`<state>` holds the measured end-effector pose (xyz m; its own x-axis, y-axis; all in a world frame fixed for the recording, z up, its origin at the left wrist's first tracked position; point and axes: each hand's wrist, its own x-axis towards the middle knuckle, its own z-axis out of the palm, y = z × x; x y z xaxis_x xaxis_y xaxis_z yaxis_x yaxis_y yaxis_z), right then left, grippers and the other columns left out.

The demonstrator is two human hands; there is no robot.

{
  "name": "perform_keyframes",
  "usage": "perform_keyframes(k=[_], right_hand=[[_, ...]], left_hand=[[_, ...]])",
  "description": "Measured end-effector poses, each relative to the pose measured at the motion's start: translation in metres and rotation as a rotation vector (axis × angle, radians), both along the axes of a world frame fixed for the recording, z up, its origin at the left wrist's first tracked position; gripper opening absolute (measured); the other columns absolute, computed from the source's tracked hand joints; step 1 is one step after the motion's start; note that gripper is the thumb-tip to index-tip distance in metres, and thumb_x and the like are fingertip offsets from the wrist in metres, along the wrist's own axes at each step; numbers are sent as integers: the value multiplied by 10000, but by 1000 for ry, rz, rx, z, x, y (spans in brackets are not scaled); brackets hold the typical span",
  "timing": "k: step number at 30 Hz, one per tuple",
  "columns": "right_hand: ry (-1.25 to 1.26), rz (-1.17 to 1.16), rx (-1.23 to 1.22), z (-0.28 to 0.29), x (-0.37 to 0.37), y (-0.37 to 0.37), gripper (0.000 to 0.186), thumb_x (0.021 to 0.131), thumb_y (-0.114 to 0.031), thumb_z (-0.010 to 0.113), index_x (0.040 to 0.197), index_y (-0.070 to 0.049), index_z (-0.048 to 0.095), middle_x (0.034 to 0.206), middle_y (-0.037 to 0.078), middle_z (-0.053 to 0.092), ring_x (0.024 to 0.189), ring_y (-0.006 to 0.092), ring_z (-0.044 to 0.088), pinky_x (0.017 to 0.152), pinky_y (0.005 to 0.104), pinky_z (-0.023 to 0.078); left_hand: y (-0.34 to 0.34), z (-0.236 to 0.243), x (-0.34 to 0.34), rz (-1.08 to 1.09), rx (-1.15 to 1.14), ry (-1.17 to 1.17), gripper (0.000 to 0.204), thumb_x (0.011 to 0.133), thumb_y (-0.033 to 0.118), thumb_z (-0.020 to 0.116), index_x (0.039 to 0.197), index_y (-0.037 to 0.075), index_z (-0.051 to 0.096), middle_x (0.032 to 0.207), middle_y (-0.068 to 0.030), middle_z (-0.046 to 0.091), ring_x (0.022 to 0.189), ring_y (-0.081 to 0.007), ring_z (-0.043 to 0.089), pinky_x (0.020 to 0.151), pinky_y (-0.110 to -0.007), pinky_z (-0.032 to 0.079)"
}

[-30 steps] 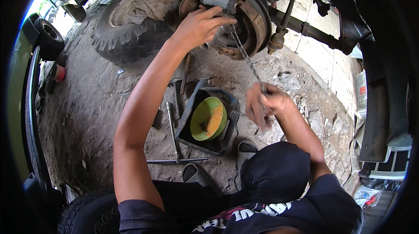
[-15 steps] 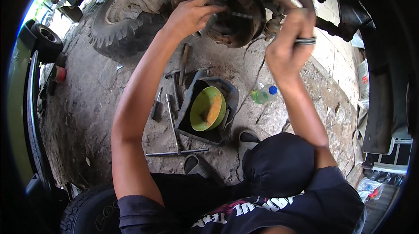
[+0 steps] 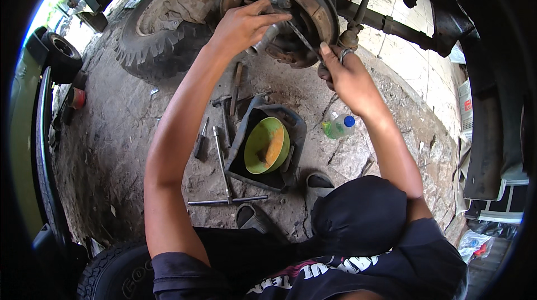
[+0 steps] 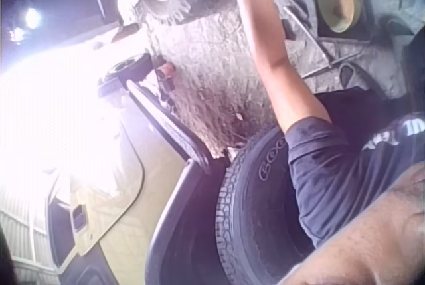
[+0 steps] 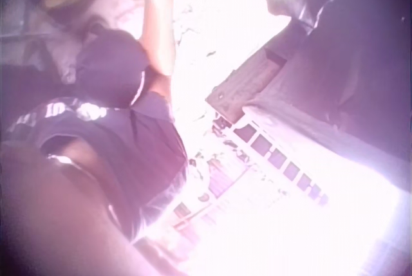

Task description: The person works on a vehicle's drum brake assembly, using a tool to manipulate a spring and component within the brake mechanism.

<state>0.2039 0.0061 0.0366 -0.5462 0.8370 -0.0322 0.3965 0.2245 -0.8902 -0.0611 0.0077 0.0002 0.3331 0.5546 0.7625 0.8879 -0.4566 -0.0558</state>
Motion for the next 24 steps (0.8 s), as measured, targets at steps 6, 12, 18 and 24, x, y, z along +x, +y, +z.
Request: perform_keyframes(k=[6,12,18,24], right_hand=[[121,-70,-281,-6,3,24,517,902,-523,594,694,-50,579,562,-39,396,521,90,400,517,306,375],[-12,-8,168,3,19,41,508,933,-434,577,610,-45,529,504,-20,411,497,108,377,497,310,325],[44,68,278,-19,30,45,439,963,-340,549,646,-36,524,497,8,414,501,112,380,493,317,319],[101,76,278,-19,38,33,417,953,-295,569,641,-26,509,478,18,422,483,97,363,460,320,309]], left_hand=[[-11,3,5,110,-207,-54,487,806,100,654,1204,379,630,1088,-90,637,902,-248,657,756,-361,559],[-15,2,61,67,108,-474,152,837,59,676,985,69,713,930,-90,651,756,-172,665,611,-304,528],[-16,-7,121,-120,-122,-1834,207,914,110,621,1021,-66,619,918,-118,655,764,-212,662,638,-322,580],[-2,-2,133,-83,-35,-1996,161,913,87,594,936,-67,639,863,-105,644,685,-164,633,553,-276,530]])
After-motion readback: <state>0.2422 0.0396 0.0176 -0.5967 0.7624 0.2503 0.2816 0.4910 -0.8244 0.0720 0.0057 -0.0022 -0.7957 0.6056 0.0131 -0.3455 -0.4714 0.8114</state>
